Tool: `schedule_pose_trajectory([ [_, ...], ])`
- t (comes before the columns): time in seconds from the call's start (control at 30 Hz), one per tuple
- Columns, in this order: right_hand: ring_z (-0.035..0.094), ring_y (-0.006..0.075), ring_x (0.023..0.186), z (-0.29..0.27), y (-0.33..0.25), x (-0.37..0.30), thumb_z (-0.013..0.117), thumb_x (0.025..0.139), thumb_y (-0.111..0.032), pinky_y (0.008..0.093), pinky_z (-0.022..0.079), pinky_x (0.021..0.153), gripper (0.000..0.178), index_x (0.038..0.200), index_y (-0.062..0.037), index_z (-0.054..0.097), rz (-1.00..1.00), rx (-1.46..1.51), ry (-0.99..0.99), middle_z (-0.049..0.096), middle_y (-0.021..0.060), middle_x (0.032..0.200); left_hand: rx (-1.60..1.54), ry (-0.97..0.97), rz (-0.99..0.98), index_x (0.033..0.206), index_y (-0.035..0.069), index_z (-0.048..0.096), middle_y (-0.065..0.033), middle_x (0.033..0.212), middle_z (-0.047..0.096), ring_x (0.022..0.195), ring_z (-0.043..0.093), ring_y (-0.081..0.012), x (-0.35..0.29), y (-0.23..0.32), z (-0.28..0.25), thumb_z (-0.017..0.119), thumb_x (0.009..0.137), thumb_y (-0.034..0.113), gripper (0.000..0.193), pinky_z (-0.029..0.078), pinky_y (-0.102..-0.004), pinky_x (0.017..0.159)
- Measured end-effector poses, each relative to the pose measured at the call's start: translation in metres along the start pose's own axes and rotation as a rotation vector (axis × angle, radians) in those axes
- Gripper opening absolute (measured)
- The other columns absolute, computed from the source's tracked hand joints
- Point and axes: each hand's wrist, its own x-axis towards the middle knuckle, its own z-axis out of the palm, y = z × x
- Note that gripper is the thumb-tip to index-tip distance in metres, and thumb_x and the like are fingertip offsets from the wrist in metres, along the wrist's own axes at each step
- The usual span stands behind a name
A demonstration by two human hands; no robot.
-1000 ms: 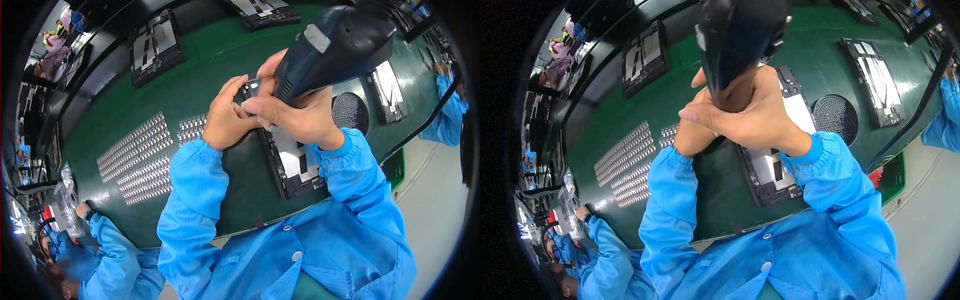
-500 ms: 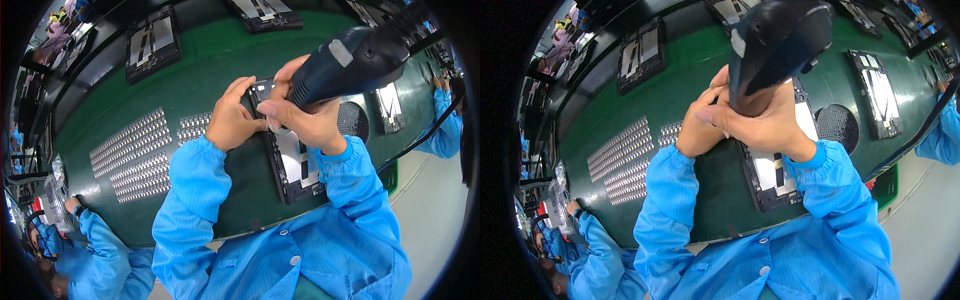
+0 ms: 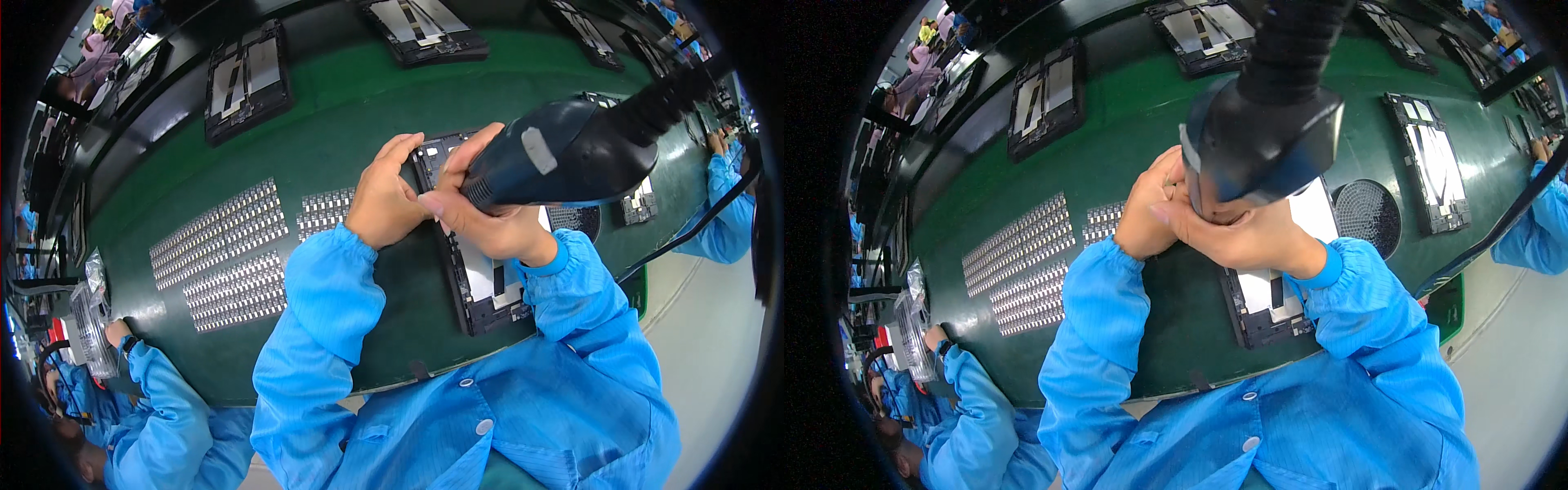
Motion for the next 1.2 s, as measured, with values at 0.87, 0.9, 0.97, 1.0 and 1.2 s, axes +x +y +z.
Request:
schedule_pose_trajectory([
  [0.87, 0.056, 0.0094, 0.048, -0.151, 0.003, -0.054, 0.075, 0.072, 0.001, 0.0209, 0.044, 0.044, 0.029, 0.092, 0.0006, 0.055, 0.129, 0.034, 0.66, 0.06, 0.0042, 0.062, -0.052, -0.045, -0.32, 0.137, -0.003, 0.031, -0.0151, 0.121, 0.052, 0.064, 0.054, -0.0076, 0.001, 0.043, 0.005, 0.076, 0.059, -0.009, 0.091, 0.046, -0.0164, 0.052],
  [0.9, 0.056, 0.0091, 0.048, -0.15, 0.003, -0.053, 0.075, 0.071, 0.0, 0.0208, 0.043, 0.044, 0.029, 0.092, 0.0004, 0.055, 0.131, 0.029, 0.641, 0.059, 0.0038, 0.061, -0.052, -0.045, -0.327, 0.138, -0.003, 0.03, -0.0147, 0.119, 0.053, 0.063, 0.053, -0.0075, 0.001, 0.044, 0.006, 0.076, 0.059, -0.009, 0.091, 0.047, -0.0164, 0.052],
  [0.97, 0.056, 0.0108, 0.048, -0.15, 0.004, -0.052, 0.073, 0.072, 0.003, 0.023, 0.044, 0.044, 0.032, 0.096, 0.0006, 0.052, 0.142, 0.014, 0.596, 0.059, 0.0054, 0.061, -0.075, -0.042, -0.315, 0.138, -0.003, 0.03, -0.0145, 0.116, 0.055, 0.063, 0.053, -0.0073, 0.001, 0.045, 0.007, 0.076, 0.059, -0.009, 0.091, 0.047, -0.0162, 0.052],
  [1.0, 0.056, 0.0116, 0.048, -0.15, 0.005, -0.052, 0.072, 0.072, 0.005, 0.024, 0.044, 0.044, 0.033, 0.098, 0.0006, 0.051, 0.147, 0.007, 0.573, 0.059, 0.0062, 0.061, -0.087, -0.04, -0.309, 0.138, -0.003, 0.03, -0.0144, 0.115, 0.056, 0.063, 0.053, -0.0073, 0.001, 0.045, 0.007, 0.076, 0.059, -0.009, 0.091, 0.047, -0.0161, 0.052],
  [1.2, 0.057, 0.0101, 0.048, -0.148, 0.007, -0.053, 0.072, 0.072, 0.005, 0.0224, 0.044, 0.045, 0.031, 0.096, 0.0001, 0.053, 0.17, -0.035, 0.537, 0.059, 0.0051, 0.061, -0.081, -0.06, -0.329, 0.138, -0.003, 0.03, -0.0132, 0.106, 0.06, 0.064, 0.054, -0.0072, 0.001, 0.045, 0.006, 0.076, 0.06, -0.008, 0.091, 0.047, -0.0161, 0.052],
])
